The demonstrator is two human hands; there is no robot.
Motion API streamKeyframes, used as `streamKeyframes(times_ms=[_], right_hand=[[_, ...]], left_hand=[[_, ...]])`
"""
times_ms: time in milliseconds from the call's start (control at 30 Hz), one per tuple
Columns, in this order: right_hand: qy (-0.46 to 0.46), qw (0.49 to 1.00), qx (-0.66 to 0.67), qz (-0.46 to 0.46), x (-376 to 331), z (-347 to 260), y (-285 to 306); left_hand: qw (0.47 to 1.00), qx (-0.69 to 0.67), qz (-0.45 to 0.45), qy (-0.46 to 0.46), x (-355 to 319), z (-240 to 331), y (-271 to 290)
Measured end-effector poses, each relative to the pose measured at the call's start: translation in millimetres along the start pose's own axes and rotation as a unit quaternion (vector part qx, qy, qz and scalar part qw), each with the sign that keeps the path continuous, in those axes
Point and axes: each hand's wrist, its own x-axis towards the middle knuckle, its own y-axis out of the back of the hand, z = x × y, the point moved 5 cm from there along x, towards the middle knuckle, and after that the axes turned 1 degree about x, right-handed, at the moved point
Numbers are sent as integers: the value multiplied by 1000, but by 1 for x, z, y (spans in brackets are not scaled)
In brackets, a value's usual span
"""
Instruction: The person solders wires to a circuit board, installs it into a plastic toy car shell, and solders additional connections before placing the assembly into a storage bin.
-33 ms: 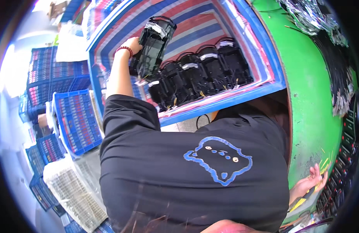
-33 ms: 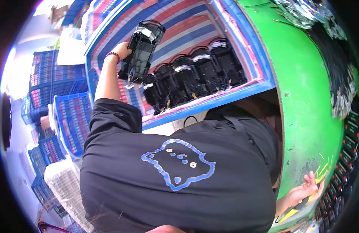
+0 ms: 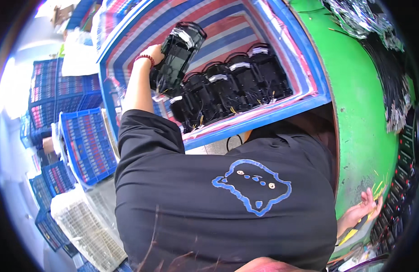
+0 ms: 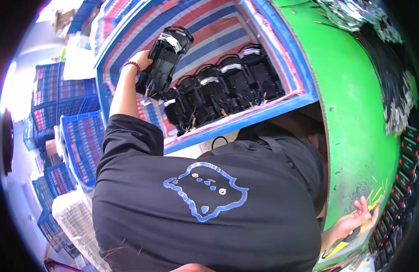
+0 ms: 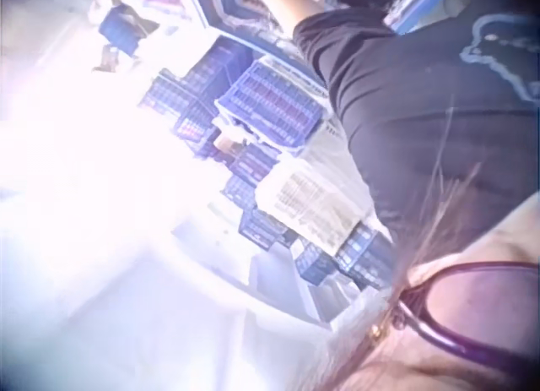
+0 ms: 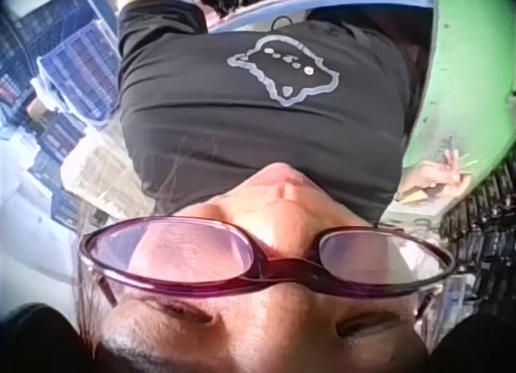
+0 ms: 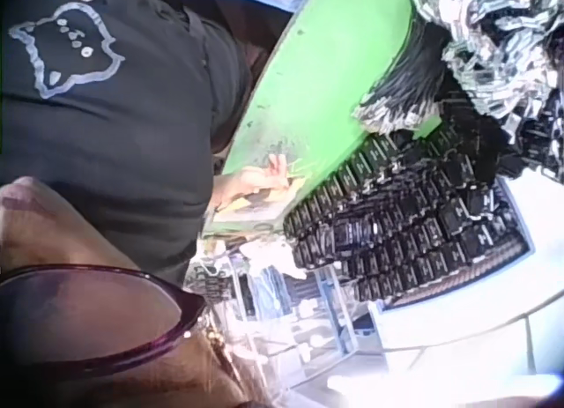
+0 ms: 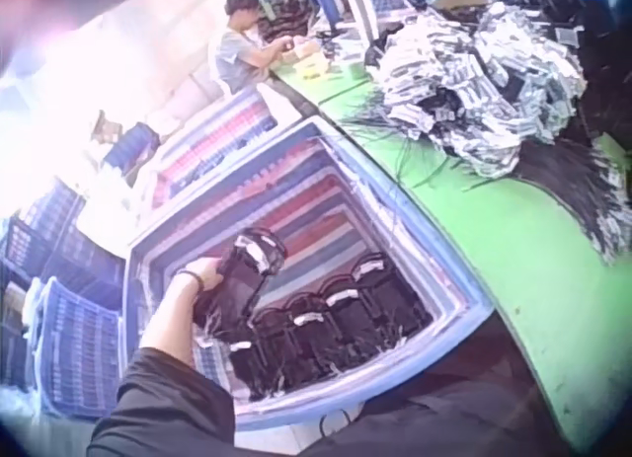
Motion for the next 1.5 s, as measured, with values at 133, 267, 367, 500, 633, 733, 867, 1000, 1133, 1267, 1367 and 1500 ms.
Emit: streamKeyframes(times_ms=[133,267,367,500,633,733,867,1000,1133,1267,1367,1500], right_hand=[[21,999,-27,-11,-3,-19,-14],[-21,999,-33,-20,-13,-3,-17],[-58,998,-25,-32,-8,-5,-32],[-24,997,-44,-52,-5,-3,-39],[-25,992,-65,-106,3,-14,-46],[-26,987,-54,-146,7,-28,-66],[14,984,-57,-168,-10,-45,-85],[48,979,-45,-194,-14,-60,-81],[68,977,-73,-187,-27,-65,-75],[69,980,-65,-175,-32,-61,-71],[66,985,-39,-154,-25,-42,-65],[67,994,-53,-63,-33,-49,-6]], left_hand=[[993,102,-34,-53,56,51,-9],[986,111,-28,-122,97,111,4],[991,-60,-2,-119,100,81,-22],[910,-413,-27,22,87,23,-101],[913,-372,10,169,8,-103,-198],[923,-265,4,281,-93,-189,-256],[894,-121,-232,364,-163,-218,-338],[891,-77,-260,365,-200,-255,-392],[849,-70,-428,302,-155,-228,-430],[835,22,-464,294,-144,-262,-436],[808,113,-498,292,-141,-289,-422],[916,-217,-96,323,-28,-145,-281]])
